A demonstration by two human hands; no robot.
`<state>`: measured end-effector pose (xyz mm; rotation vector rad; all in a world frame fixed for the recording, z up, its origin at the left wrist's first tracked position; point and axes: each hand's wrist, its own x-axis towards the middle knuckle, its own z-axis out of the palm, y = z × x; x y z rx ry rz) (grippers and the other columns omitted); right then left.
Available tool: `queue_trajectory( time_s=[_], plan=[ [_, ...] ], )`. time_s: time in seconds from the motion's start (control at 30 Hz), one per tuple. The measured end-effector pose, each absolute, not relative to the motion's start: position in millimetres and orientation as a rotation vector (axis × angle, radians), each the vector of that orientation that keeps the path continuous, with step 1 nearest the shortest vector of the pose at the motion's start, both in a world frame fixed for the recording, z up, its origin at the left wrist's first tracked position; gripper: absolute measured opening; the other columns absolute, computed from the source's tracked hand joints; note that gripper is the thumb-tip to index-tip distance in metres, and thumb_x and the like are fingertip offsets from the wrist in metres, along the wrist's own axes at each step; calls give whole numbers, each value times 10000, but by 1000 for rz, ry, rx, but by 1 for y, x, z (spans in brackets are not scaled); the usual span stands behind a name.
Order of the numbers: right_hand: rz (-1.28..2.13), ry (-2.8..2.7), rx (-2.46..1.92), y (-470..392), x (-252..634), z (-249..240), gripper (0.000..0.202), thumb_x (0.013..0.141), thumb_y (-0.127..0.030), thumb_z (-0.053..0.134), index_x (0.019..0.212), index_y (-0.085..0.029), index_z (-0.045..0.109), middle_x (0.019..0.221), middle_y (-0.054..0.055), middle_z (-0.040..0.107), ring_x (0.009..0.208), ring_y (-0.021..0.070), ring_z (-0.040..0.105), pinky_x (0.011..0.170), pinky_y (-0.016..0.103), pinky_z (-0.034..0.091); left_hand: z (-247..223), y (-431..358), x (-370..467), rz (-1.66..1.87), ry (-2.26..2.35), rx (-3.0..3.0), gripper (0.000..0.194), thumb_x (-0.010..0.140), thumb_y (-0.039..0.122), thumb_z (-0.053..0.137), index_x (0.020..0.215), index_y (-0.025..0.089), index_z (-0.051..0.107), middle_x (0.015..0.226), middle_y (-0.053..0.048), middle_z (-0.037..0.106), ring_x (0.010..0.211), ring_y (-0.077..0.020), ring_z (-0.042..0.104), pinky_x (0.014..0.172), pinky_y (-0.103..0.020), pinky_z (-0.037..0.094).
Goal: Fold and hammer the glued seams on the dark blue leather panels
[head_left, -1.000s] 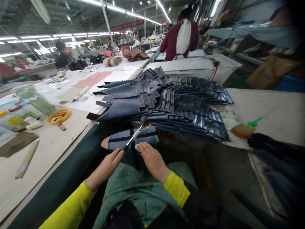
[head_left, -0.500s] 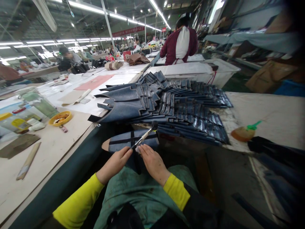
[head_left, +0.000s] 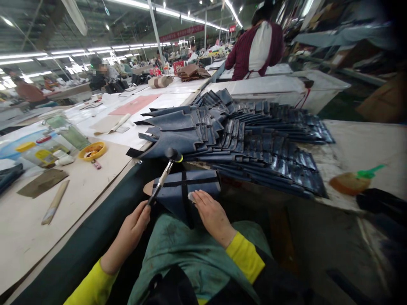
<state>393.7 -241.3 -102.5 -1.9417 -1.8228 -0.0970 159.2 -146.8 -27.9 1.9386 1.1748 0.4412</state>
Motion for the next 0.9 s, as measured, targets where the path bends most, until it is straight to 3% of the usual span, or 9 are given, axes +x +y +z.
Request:
queue_trajectory(
  time_s=[0.13, 0.33, 0.47, 0.53, 0.63, 0.73, 0.9],
  plan=[
    [-88, -1828, -1933, -241, 394, -101, 403, 906, -117, 380, 1301, -124, 458, 1315, 102, 490, 1233, 206, 406, 989, 359, 419, -29, -147, 144, 138, 1137, 2010, 412, 871, 517, 362, 1015, 201, 583, 828, -27, 631, 793, -178, 587, 744, -256, 444],
    [-77, -1822, -1939, -241, 395, -102, 412, 909, -120, 359, 1311, -132, 449, 1318, 108, 485, 1229, 208, 409, 993, 376, 414, -22, -146, 146, 389, 1165, 1908, 521, 879, 535, 339, 1187, 147, 501, 674, -8, 554, 605, -147, 521, 567, -232, 408],
    [-55, -1861, -1909, -237, 399, -97, 402, 911, -131, 357, 1299, -129, 461, 1287, 113, 507, 1200, 213, 426, 979, 375, 423, -38, -144, 143, 213, 1135, 1967, 430, 867, 524, 383, 1037, 189, 591, 836, -28, 632, 771, -171, 578, 717, -246, 442],
    [-35, -1884, -1878, -232, 402, -91, 389, 913, -157, 380, 1291, -114, 462, 1251, 116, 528, 1158, 216, 449, 968, 371, 428, -41, -141, 138, 192, 1174, 1987, 441, 863, 531, 382, 1064, 198, 589, 871, -27, 642, 781, -175, 582, 725, -247, 445],
    [-5, -1877, -1865, -219, 405, -81, 415, 902, -192, 434, 1302, -84, 429, 1176, 125, 558, 1072, 222, 481, 933, 368, 444, -32, -128, 121, 287, 1345, 2037, 515, 848, 561, 375, 1153, 186, 552, 832, -30, 643, 743, -183, 588, 685, -252, 455],
    [12, -1886, -1860, -205, 405, -72, 365, 880, -159, 449, 1238, -98, 488, 1117, 114, 571, 1022, 215, 489, 916, 355, 443, -11, -101, 86, 369, 1655, 2169, 537, 843, 569, 355, 1175, 189, 540, 875, -55, 651, 811, -215, 606, 718, -278, 464],
    [4, -1956, -1857, -190, 400, -64, 329, 857, -161, 477, 1178, -125, 542, 1125, 104, 551, 1012, 211, 473, 899, 321, 438, 18, -50, 2, 134, 2127, 2241, 525, 835, 596, 331, 1131, 224, 553, 885, -51, 675, 816, -245, 622, 702, -314, 477]
  ],
)
